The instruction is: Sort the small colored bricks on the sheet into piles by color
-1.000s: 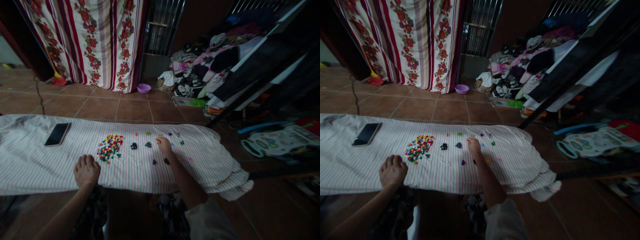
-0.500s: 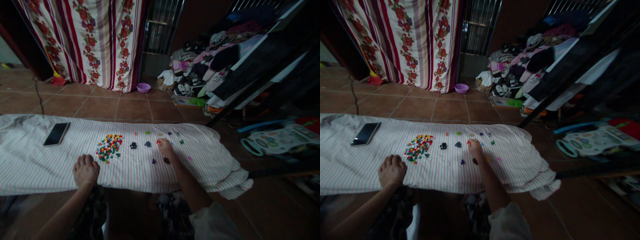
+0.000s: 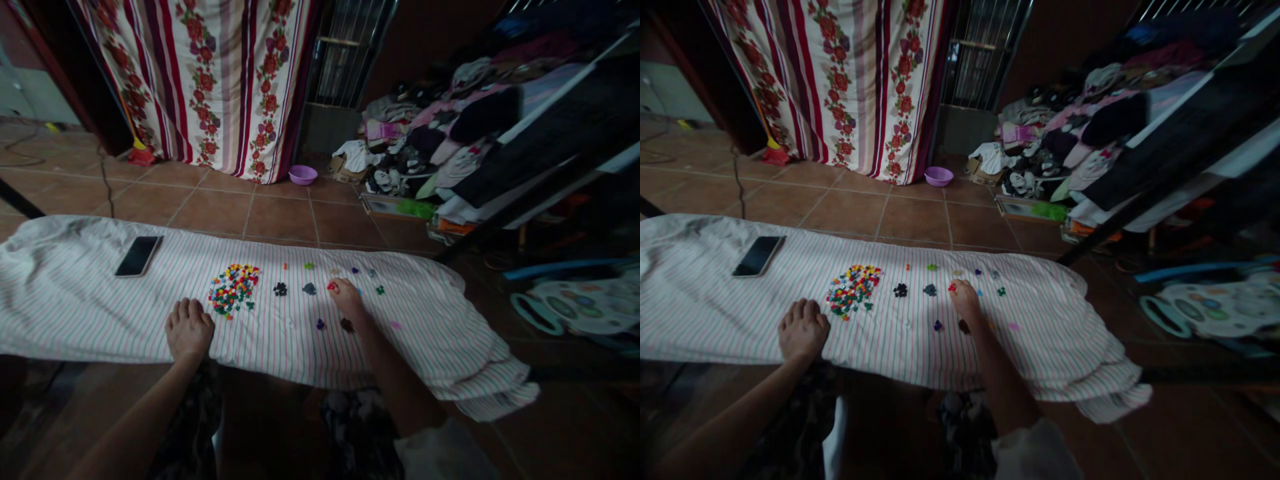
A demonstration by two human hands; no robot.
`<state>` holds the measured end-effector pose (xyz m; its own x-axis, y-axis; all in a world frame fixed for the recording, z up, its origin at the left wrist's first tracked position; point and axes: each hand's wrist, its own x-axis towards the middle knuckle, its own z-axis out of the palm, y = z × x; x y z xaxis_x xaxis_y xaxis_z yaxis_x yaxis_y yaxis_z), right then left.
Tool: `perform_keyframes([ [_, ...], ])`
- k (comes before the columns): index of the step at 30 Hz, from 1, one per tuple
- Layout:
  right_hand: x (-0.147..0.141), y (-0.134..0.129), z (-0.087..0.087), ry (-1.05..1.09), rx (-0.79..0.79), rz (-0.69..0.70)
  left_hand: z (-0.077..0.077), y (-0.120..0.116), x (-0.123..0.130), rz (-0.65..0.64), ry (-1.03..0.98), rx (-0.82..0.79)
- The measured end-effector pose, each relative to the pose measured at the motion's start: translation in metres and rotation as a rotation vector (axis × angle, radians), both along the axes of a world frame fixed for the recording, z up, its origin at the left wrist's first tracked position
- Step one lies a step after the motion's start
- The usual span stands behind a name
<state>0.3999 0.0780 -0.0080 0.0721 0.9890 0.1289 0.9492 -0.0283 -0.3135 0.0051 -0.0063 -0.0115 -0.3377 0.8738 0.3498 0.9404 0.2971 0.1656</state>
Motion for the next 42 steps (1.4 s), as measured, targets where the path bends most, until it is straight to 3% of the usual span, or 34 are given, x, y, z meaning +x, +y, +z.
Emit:
perform_keyframes([
  [8, -0.005, -0.002, 0.017, -0.037, 0.033, 0.001, -0.004, 0.001, -0.001, -0.002, -0.001, 0.004],
  [14, -0.05, 0.006, 0.028, 0.051, 0.113, 0.157, -0.004, 0.001, 0.0, 0.007, -0.018, 0.004],
  [23, -0.133, 0.014, 0.021, 0.143, 0.076, 0.394, -0.001, 0.0, -0.001, 0.005, -0.033, -0.002],
  [31, -0.172, 0.011, 0.013, 0.116, -0.031, 0.494, 0.0, 0.001, 0.0, 0.001, -0.033, -0.015],
  [37, -0.192, 0.008, 0.014, 0.126, -0.091, 0.509, 0.001, 0.001, 0.0, 0.004, -0.045, -0.02],
  [42, -0.207, 0.005, 0.009, 0.129, -0.109, 0.408, -0.002, 0.001, -0.001, 0.001, -0.063, 0.006],
])
